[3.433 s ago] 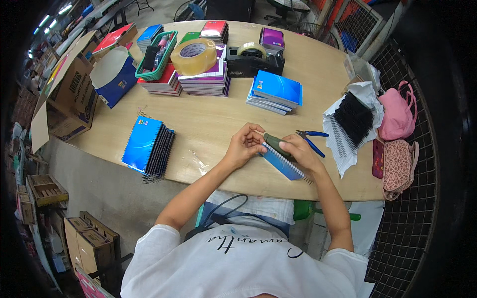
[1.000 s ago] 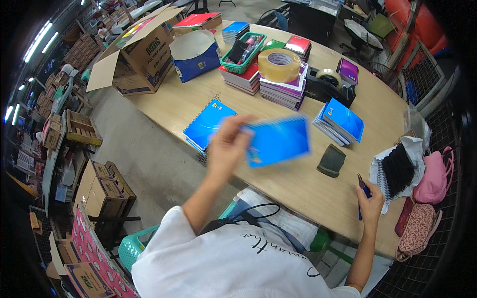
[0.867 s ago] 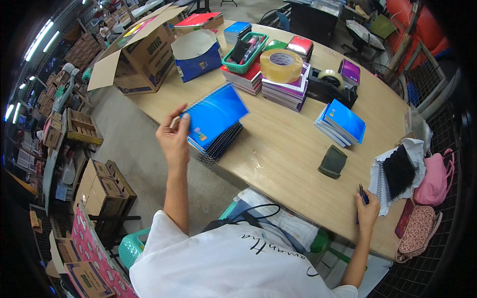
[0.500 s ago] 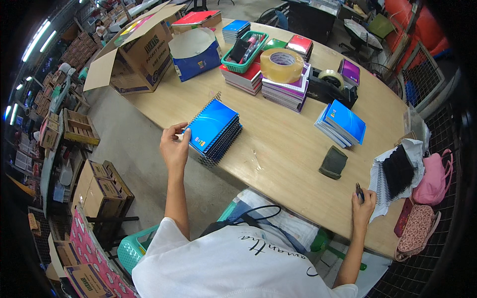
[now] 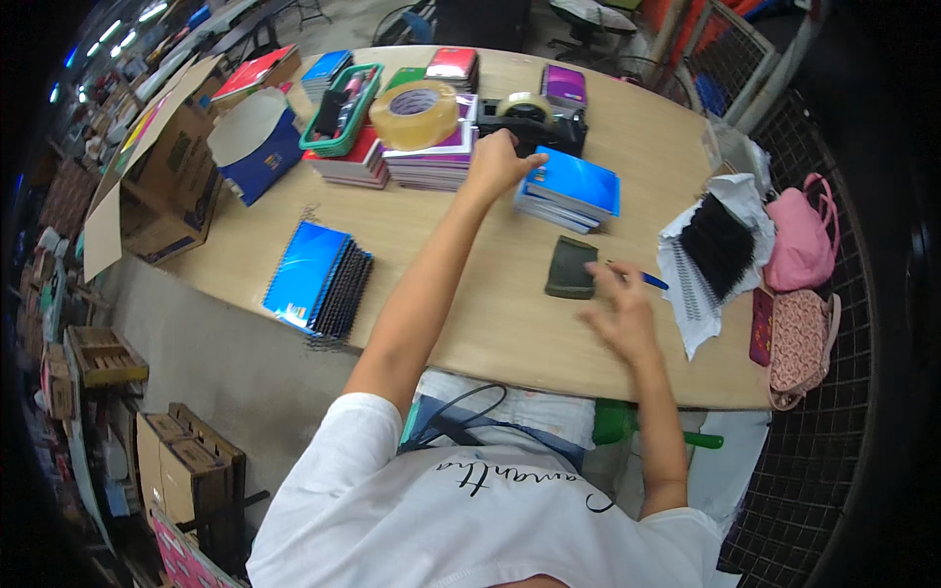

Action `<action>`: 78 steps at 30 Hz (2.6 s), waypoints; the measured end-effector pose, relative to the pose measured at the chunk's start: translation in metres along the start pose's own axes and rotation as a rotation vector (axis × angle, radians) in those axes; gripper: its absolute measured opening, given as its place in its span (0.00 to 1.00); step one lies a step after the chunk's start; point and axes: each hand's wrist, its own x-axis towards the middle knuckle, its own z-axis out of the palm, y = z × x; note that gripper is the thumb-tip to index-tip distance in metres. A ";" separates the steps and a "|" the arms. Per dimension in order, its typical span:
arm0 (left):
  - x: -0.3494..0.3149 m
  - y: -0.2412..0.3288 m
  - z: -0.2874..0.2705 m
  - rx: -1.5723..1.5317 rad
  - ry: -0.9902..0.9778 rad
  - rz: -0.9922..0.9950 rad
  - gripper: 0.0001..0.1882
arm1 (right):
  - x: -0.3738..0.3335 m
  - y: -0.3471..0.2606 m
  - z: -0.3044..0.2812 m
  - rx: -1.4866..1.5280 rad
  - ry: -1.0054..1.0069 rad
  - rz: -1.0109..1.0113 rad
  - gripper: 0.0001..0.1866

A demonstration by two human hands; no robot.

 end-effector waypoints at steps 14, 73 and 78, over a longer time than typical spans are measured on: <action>0.052 0.016 0.015 -0.127 -0.545 -0.352 0.19 | 0.016 0.120 -0.047 -0.428 0.348 0.447 0.07; -0.186 0.006 0.029 -0.413 -0.087 0.342 0.33 | -0.035 0.008 0.024 0.496 0.177 0.206 0.12; -0.183 0.009 0.024 -0.283 -0.066 0.418 0.27 | -0.002 0.107 -0.051 -0.485 0.320 0.396 0.11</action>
